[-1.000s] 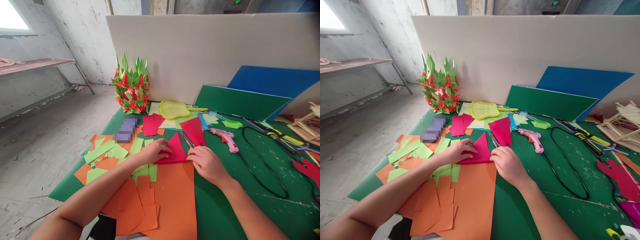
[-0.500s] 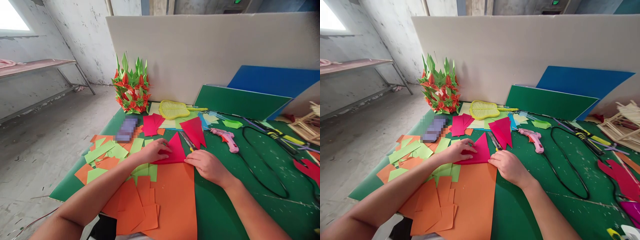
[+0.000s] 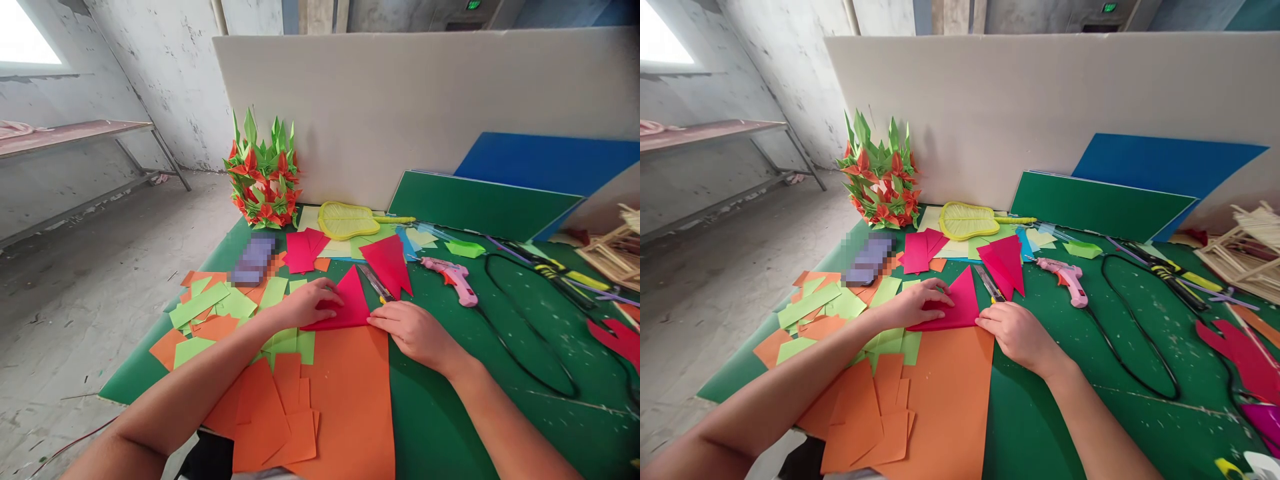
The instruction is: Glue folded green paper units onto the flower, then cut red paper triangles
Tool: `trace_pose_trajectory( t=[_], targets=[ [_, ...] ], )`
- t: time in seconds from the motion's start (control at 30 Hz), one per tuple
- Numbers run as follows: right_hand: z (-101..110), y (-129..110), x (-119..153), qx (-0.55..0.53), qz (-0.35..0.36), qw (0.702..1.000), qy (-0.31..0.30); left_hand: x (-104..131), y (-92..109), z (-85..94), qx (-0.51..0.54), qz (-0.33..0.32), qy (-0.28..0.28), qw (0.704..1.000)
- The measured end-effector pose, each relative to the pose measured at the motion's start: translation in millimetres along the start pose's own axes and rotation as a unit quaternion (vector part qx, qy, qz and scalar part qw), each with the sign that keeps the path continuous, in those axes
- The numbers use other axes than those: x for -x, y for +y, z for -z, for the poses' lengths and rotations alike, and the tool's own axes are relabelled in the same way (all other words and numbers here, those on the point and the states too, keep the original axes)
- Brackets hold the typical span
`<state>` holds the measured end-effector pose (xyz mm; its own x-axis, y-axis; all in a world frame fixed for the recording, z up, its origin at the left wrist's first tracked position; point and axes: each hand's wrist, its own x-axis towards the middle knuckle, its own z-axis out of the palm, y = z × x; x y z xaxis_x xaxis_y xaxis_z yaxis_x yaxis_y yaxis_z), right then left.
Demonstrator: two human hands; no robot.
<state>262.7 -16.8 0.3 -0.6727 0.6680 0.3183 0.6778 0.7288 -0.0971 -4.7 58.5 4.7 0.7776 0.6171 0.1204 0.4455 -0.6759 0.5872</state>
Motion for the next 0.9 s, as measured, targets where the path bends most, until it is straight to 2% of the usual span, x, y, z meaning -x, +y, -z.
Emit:
trace_pose_trajectory(
  t=[0.17,0.47,0.9],
  targets=[
    [1,-1,0,0.010,0.009,1.000,0.012,0,-2,-1.3,-0.011,-0.004,-0.007,1.000],
    [1,-3,-2,0.002,0.012,1.000,-0.014,-1,0,-0.2,-0.007,0.001,-0.008,1.000],
    [-5,-24,-18,-0.030,0.025,0.998,-0.053,-1,2,2.2,0.001,0.013,-0.019,1.000]
  ],
)
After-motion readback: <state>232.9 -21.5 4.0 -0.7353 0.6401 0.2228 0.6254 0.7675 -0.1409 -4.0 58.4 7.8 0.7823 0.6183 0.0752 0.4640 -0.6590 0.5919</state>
